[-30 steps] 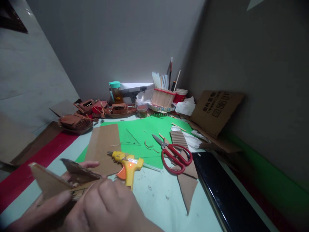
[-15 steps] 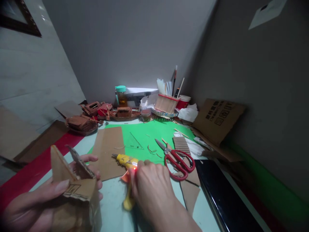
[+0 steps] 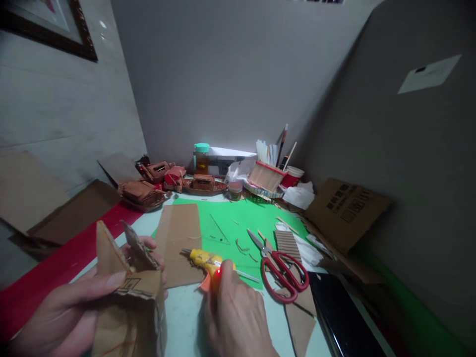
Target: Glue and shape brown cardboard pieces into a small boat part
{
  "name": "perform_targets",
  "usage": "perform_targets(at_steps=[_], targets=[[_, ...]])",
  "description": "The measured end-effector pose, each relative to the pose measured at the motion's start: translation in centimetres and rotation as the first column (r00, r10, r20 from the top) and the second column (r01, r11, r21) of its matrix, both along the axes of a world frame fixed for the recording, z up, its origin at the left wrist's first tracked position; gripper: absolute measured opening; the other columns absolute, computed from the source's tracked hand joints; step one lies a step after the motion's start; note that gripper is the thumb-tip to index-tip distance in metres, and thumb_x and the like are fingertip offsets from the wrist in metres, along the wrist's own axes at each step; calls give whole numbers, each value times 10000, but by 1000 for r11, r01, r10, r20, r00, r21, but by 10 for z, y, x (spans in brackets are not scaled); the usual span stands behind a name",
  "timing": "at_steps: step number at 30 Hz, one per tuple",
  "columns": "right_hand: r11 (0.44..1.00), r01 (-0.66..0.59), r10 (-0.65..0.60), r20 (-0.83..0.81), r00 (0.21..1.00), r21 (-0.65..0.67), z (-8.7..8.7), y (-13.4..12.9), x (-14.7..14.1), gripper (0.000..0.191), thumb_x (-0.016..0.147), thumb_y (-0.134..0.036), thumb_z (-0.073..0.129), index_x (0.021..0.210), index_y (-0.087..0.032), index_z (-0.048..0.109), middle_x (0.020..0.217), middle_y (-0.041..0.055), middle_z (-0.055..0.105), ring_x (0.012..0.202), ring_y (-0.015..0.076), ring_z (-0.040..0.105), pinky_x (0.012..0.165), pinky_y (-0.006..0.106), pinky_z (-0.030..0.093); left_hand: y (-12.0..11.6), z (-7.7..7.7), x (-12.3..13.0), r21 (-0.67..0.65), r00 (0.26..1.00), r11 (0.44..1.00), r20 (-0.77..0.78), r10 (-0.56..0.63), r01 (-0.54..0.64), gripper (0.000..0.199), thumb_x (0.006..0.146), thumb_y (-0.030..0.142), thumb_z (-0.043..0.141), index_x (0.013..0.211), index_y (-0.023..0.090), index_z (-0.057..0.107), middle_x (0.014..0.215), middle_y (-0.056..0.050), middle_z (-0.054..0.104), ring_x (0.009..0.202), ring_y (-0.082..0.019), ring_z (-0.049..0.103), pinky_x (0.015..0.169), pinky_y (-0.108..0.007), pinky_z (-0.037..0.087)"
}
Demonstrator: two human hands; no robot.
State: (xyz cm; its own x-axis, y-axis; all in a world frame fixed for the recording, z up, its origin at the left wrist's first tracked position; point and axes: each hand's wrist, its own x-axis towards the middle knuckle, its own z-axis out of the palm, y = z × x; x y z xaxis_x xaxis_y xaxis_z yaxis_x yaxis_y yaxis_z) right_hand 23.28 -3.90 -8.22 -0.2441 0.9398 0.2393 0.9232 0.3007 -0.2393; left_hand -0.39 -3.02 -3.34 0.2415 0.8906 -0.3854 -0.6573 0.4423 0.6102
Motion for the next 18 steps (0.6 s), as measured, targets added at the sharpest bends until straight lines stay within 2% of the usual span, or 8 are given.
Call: perform_targets(at_steps=[3,5,8,10,12,15,16,18], targets=[[999,22,-24,-59,998,-31,2,2,9,86,935,-272,431,918,-236,355,594,-24,579,445,171,565,408,250,248,0,-2,-2,11,997,1000,74,-17,16,956,723,125,780,1511,365,295,1037,-22,782,950,-308,745,869,-416,609],[998,25,-32,-138,990,-55,6,4,15,109,922,-286,441,872,-243,354,613,-24,576,457,150,547,421,240,291,-1,-1,-2,12,996,1000,91,-8,7,980,710,109,791,1516,350,290,1066,-18,779,974,-299,741,912,-401,592],[991,56,-100,-375,922,-125,11,7,18,167,908,-359,487,836,-238,398,639,-27,573,513,138,549,460,224,378,-2,4,-2,-4,998,1000,51,20,-20,1052,669,124,840,1531,287,260,1033,-44,786,940,-306,749,911,-406,594],[979,77,-176,-599,781,-187,16,9,16,245,856,-430,588,833,-224,458,694,-13,596,582,145,588,501,221,447,-2,8,-1,-11,1000,1000,22,15,-14,972,713,145,825,1520,256,295,1035,-61,786,954,-306,746,926,-410,588],[964,108,-261,-794,549,-242,22,10,12,347,758,-476,722,857,-203,532,760,11,635,665,169,639,560,234,507,-1,13,-1,-1,1000,1000,21,3,-3,865,755,155,797,1494,247,357,1073,-66,778,1017,-302,729,940,-392,580],[931,142,-359,-914,190,-337,33,8,8,481,633,-480,853,931,-176,630,836,40,694,759,212,687,637,261,550,-2,14,-1,27,999,1000,45,-8,7,780,771,158,777,1460,245,422,1125,-66,764,1101,-295,697,933,-355,580],[919,125,-387,-915,113,-373,38,6,8,501,621,-484,864,951,-171,653,865,51,711,778,226,697,647,271,561,-2,14,-2,33,999,999,39,-14,13,762,777,155,768,1455,249,432,1139,-66,760,1114,-296,690,928,-354,581],[905,63,-424,-904,63,-420,46,2,7,482,656,-516,837,952,-167,687,912,75,732,816,260,713,668,301,584,-3,11,-2,38,999,999,25,-29,28,736,787,155,754,1447,275,451,1169,-62,749,1129,-307,681,936,-385,578]])
